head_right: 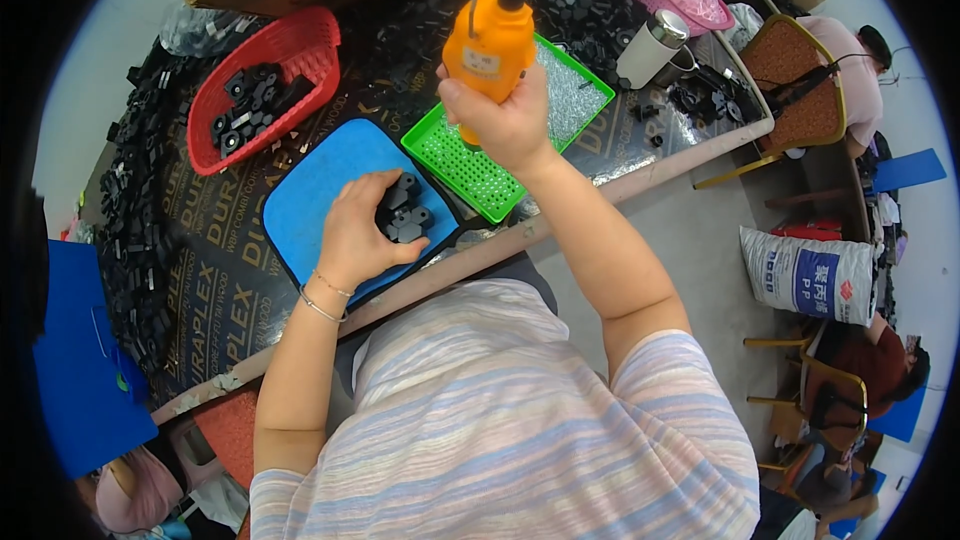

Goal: Assemble small black plastic components using an electric screwdriver in a factory setting.

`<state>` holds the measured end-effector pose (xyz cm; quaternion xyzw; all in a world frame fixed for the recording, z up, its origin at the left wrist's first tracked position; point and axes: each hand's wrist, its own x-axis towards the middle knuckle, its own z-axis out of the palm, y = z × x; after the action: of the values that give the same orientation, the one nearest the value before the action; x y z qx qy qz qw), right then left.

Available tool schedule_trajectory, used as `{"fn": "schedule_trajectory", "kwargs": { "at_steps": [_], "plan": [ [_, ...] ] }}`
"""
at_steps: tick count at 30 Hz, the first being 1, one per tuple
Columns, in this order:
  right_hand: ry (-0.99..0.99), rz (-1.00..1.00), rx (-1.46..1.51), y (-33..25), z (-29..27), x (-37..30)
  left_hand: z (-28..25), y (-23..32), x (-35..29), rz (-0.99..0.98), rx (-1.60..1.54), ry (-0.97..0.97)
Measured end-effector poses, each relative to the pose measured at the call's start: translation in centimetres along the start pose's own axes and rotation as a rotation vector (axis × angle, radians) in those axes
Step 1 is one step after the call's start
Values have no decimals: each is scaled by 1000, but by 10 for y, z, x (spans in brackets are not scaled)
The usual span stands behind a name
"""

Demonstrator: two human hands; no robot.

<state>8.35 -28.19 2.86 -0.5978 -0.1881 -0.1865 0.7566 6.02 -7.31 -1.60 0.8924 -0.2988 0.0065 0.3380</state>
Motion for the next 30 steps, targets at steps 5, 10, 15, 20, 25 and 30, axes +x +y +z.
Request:
{"fn": "schedule_trajectory", "kwargs": {
  "at_steps": [5,10,15,20,25,30],
  "plan": [
    [16,18,-13,-1,3,1,1,0,0,8,0,7],
    [34,-5,19,-12,3,2,1,0,0,8,10,9],
    [-112,17,218,-42,27,-3,1,-2,-1,23,-5,10],
    [-161,65,216,-42,53,-17,1,-3,-1,20,7,-3],
    [-211,47,183,-32,60,-18,3,-5,0,39,-47,21],
    [-228,37,-14,-24,60,-17,2,-4,1,64,-48,46]
  ]
}}
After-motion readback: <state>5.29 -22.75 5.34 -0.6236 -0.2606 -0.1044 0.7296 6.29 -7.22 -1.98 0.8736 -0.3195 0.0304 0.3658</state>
